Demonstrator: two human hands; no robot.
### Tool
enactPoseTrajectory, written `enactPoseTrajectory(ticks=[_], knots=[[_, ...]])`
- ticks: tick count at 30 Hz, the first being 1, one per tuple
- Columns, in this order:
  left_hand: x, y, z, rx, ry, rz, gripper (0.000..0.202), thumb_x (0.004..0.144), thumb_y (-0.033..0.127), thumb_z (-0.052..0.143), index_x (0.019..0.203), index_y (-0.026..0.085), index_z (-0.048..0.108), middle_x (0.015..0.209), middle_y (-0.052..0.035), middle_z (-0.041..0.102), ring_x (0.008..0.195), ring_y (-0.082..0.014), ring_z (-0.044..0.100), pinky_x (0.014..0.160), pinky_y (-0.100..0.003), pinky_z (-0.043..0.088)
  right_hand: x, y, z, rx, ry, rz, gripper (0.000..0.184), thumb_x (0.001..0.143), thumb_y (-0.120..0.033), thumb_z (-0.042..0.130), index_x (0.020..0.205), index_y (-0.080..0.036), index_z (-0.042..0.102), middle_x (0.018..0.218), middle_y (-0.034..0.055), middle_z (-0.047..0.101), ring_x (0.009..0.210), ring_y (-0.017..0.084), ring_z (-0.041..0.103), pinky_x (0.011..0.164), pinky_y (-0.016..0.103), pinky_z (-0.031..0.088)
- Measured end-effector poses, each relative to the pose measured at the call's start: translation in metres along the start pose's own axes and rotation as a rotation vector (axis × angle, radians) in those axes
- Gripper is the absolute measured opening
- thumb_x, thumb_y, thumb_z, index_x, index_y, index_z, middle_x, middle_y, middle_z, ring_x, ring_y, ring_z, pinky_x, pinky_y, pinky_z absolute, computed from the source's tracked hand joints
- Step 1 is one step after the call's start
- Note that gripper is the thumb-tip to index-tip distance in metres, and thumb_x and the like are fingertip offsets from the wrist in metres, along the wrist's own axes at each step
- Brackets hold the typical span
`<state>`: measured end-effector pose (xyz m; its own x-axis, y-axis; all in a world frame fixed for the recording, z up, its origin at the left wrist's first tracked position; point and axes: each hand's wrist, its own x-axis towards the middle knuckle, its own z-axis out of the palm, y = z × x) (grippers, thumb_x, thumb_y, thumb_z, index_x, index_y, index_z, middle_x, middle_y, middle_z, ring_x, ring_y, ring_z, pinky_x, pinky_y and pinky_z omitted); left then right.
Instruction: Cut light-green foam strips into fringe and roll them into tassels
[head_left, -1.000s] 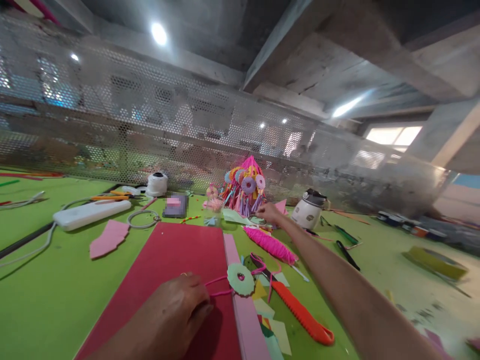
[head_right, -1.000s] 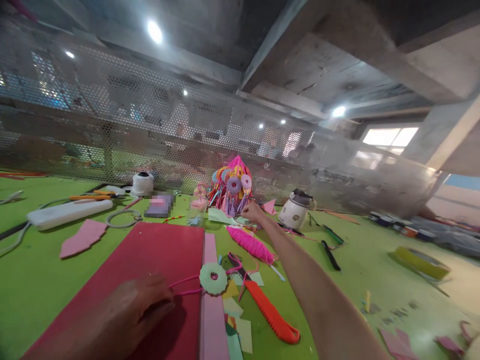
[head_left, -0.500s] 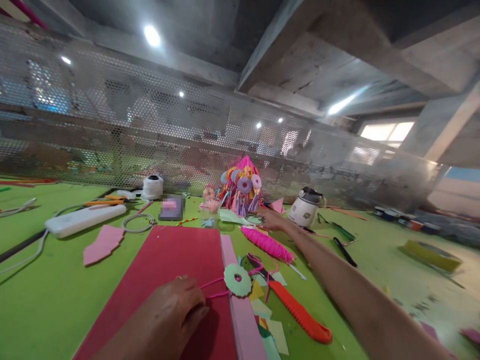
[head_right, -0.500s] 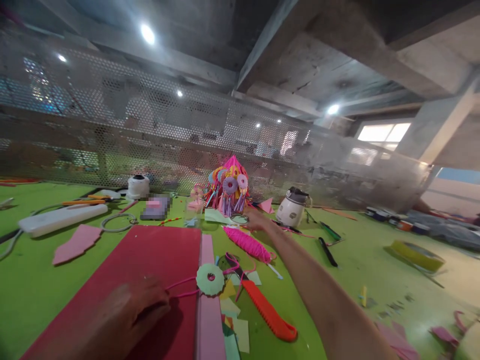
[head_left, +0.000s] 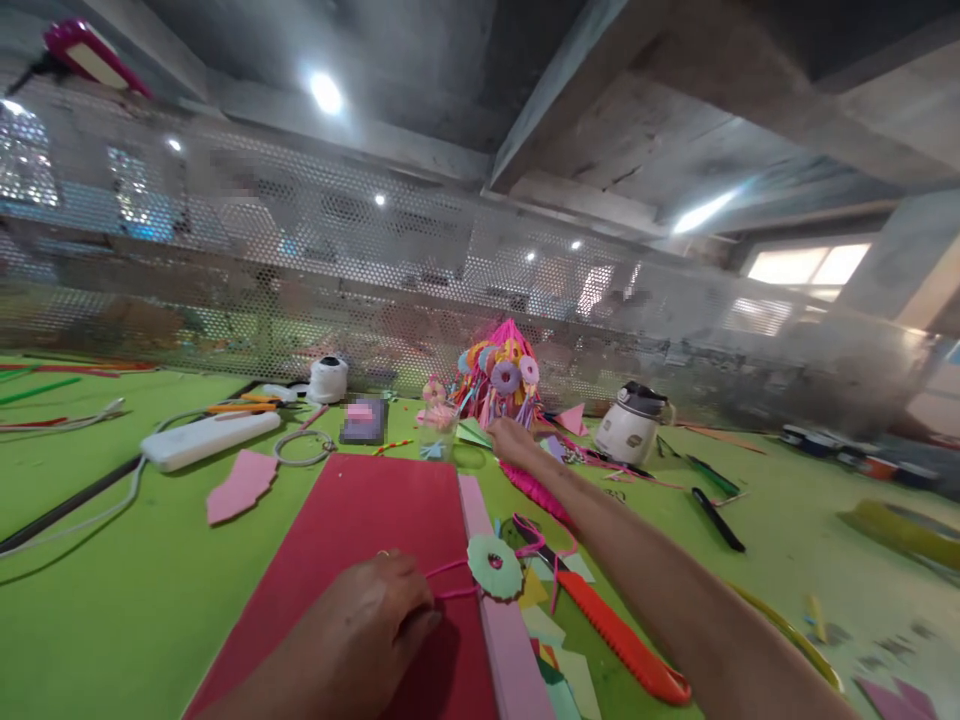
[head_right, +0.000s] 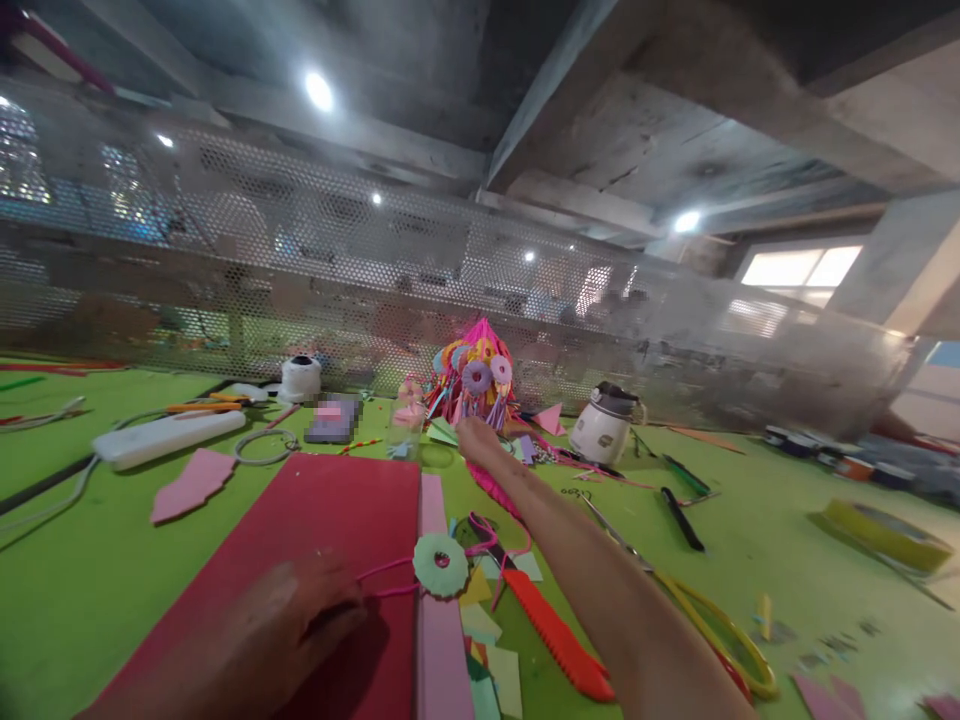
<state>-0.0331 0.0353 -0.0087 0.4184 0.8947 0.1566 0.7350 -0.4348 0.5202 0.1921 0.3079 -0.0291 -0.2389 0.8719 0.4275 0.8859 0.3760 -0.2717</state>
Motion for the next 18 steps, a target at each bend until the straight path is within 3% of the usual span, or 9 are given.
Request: enactPoseTrajectory(ticks=[3,7,14,18], knots=[[0.000,0.001,-0.001,0.002,-0.006,0.007,0.031,0.087,0.030,0.037,0.077,0.020,0.065,0.080,-0.0047,0.063,0.074,-0.0166,0.053,0.063,-0.026,0.034,0.008,0.006,-0.009,0.047,-0.048,0.068,0.024,0.088,-0.028,0.051,0.109,-0.017,0.056,0.113,0.0067,0.056,0.093,0.019,0.058,0.077,0.036,0.050],[0.000,0.000,0.000,-0.005,-0.001,0.029,0.032,0.088,0.030,0.037,0.077,0.020,0.064,0.079,-0.0046,0.062,0.073,-0.0162,0.053,0.062,-0.026,0.034,0.019,0.008,-0.022,0.138,0.011,0.183,0.027,0.086,-0.028,0.054,0.110,-0.015,0.056,0.114,0.0062,0.056,0.092,0.020,0.059,0.074,0.035,0.051],[0.001,-0.002,0.001,0.021,0.008,0.016,0.033,0.087,0.032,0.037,0.074,0.018,0.063,0.078,-0.0053,0.060,0.070,-0.0155,0.052,0.059,-0.026,0.031,0.033,-0.005,-0.055,0.352,0.246,0.175,0.026,0.087,-0.029,0.053,0.108,-0.014,0.056,0.108,0.0054,0.058,0.089,0.020,0.059,0.074,0.036,0.051],[0.000,0.000,-0.001,0.008,0.005,0.021,0.032,0.087,0.031,0.037,0.073,0.018,0.062,0.077,-0.0047,0.061,0.068,-0.0144,0.052,0.057,-0.025,0.031,0.029,-0.019,-0.083,0.473,0.398,0.107,0.021,0.087,-0.029,0.052,0.097,-0.012,0.058,0.090,0.0031,0.062,0.074,0.014,0.061,0.064,0.030,0.051]])
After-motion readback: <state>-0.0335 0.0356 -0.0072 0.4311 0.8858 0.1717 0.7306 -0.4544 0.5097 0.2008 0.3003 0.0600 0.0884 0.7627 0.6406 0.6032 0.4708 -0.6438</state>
